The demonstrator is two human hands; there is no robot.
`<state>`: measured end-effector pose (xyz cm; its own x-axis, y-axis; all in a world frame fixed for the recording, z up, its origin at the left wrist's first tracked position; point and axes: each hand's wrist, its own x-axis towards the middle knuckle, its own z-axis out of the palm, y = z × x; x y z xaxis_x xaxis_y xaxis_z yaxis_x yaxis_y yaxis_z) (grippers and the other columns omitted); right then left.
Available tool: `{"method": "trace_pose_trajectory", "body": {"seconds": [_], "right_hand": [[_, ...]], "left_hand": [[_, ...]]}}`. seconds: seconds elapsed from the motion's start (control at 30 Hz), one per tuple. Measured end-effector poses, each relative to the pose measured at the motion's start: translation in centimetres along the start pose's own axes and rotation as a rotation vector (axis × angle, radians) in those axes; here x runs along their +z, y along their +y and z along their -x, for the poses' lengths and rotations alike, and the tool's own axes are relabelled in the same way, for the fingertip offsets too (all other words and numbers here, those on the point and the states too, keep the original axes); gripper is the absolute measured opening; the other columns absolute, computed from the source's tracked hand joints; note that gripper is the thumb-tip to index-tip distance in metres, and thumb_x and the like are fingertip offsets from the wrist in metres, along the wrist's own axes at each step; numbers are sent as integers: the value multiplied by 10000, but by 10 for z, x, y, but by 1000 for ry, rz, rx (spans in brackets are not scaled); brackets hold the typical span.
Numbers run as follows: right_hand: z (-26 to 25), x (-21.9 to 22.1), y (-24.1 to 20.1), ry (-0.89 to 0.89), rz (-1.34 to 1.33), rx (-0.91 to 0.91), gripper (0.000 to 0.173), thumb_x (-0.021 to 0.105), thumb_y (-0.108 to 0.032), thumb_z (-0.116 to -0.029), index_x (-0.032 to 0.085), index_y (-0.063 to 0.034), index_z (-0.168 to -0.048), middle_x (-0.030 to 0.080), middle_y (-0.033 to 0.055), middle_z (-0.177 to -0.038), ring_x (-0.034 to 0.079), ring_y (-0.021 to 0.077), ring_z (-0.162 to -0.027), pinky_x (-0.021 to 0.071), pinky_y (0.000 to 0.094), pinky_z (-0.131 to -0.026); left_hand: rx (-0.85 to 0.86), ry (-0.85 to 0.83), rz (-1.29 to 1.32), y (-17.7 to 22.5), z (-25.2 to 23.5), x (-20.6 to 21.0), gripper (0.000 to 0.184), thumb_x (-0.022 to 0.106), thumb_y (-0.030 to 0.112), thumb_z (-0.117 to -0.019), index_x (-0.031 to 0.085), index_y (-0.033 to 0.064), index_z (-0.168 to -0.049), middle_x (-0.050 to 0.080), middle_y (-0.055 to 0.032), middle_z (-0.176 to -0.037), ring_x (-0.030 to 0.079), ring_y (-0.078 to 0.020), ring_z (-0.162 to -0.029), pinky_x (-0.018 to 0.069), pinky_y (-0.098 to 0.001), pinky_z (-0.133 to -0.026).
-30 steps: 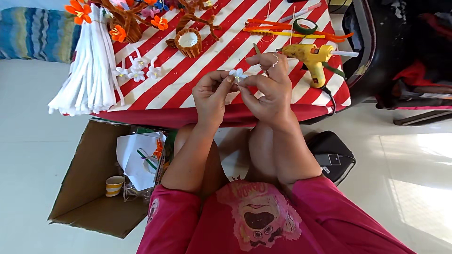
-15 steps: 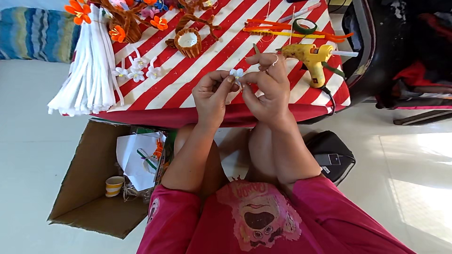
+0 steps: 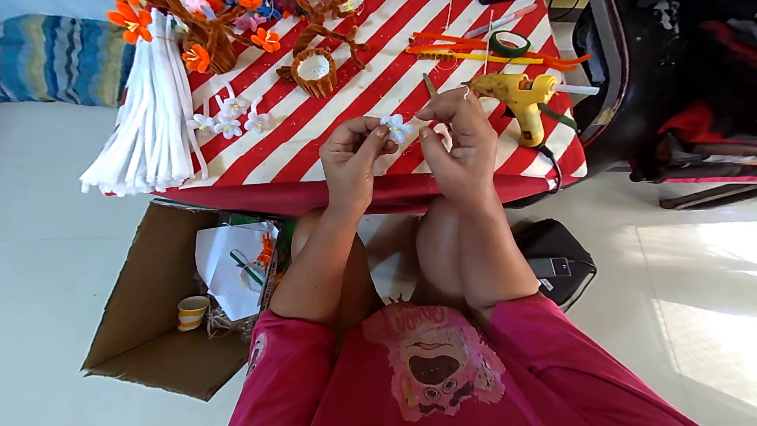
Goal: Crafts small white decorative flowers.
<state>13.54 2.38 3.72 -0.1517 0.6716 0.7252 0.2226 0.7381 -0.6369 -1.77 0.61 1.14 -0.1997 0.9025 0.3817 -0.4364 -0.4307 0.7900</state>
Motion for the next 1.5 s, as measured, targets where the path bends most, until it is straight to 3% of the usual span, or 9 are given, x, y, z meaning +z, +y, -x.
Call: {"method": "trace_pose_trajectory", "body": {"seconds": [0.13,0.23,0.33,0.5,0.57,1.0,1.3,1.43,1.5], "right_hand": [[-1,-7,0,-17,-17,-30,158,533,38,-940,675,76,-998,671,115,-947,621,97,-945,508,232,-874],[-2,-14,2,-54,-5,-25,151,559,34,-910,680,71,-993,680,109,-932,626,90,-921,512,229,-872],[-3,-17,2,-104,25,-5,144,591,0,-890,694,38,-983,684,90,-921,625,112,-911,507,285,-869],[-2,-13,1,-152,98,42,111,620,-78,-907,716,-25,-921,688,54,-865,623,133,-870,475,374,-862],[-1,-9,0,-137,112,56,104,620,-71,-914,711,-27,-890,685,55,-840,628,133,-845,472,380,-860],[5,12,-5,69,230,18,97,618,-17,-866,659,-26,-778,623,67,-730,588,158,-750,441,363,-782],[6,15,-11,113,250,31,120,596,-15,-857,618,-38,-741,599,59,-698,577,146,-721,443,321,-740],[2,2,-10,-18,162,62,106,607,-28,-895,681,-26,-819,655,60,-768,612,128,-777,472,333,-796],[-1,-10,-8,-99,116,102,120,627,-72,-934,726,-20,-891,684,54,-832,632,89,-812,510,286,-801]], "left_hand": [[113,-81,-206,2,7,-2,116,639,25,-986,693,98,-1058,708,44,-927,684,-33,-778,596,-205,-727],[151,-105,-243,0,6,-3,114,634,15,-983,688,92,-1049,692,45,-931,681,-35,-789,601,-214,-735],[146,-93,-159,-5,0,-4,139,633,-39,-954,700,69,-1010,734,26,-900,712,-76,-774,623,-275,-728],[129,-81,-172,-4,1,-2,129,638,-21,-962,700,77,-1020,730,30,-902,703,-62,-771,614,-253,-726],[133,-85,-240,-1,5,0,111,635,19,-984,693,92,-1043,699,46,-923,678,-31,-778,595,-207,-726],[352,-116,-471,-3,7,1,68,633,-1,-977,674,1,-1032,631,0,-971,628,-5,-825,561,-166,-741],[496,-183,-508,-6,4,-1,72,623,5,-987,668,-43,-1015,638,-54,-987,640,-37,-889,564,-187,-798],[391,-151,-492,-3,4,-1,67,620,15,-991,672,2,-1029,636,-14,-991,650,-26,-864,581,-195,-777],[286,-128,-468,-3,4,-3,72,618,26,-997,669,26,-1048,641,8,-993,662,-28,-842,596,-205,-764]]}}
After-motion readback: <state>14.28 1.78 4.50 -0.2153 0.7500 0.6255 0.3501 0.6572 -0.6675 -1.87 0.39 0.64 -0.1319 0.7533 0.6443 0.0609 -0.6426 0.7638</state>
